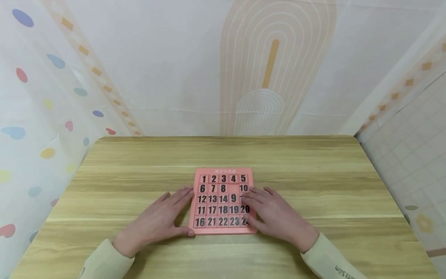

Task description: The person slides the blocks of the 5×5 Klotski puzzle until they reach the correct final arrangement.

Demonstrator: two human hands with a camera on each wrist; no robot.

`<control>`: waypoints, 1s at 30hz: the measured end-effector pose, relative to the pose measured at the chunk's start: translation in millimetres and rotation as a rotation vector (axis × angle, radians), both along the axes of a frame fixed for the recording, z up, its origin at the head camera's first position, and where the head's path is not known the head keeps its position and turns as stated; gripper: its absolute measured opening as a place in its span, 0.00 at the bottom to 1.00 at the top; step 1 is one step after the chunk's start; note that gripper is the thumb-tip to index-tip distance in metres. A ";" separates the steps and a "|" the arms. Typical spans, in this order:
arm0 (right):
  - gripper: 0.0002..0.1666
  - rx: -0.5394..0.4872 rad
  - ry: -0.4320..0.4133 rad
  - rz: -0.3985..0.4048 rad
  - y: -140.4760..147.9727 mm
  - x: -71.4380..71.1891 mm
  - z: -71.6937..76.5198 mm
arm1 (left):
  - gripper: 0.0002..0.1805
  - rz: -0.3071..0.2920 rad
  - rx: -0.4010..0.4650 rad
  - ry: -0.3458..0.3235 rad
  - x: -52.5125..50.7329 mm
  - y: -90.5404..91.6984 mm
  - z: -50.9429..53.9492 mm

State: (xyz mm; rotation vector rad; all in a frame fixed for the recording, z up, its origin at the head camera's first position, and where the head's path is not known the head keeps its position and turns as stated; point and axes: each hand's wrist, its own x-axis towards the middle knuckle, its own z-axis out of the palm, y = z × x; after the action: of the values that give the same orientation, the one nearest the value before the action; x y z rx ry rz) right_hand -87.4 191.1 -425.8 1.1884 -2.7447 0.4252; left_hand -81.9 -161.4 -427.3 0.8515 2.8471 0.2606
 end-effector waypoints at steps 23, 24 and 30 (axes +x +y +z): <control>0.33 0.060 -0.026 0.050 -7.5 8.9 -5.5 | 0.61 -0.012 0.006 -0.013 -0.7 1.3 -2.0; 0.33 0.062 -0.020 0.054 -7.6 9.0 -5.9 | 0.61 -0.013 0.006 -0.014 -0.7 1.4 -2.1; 0.36 0.074 -0.014 0.067 -9.2 9.8 -5.5 | 0.61 -0.012 0.003 -0.027 -0.4 2.4 -1.7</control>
State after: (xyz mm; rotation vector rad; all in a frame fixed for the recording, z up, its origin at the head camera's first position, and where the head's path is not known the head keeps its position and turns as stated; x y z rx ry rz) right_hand -77.5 182.0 -431.4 1.3030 -2.7614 0.3423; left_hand -82.3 -159.0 -429.0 0.8585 2.8172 0.2732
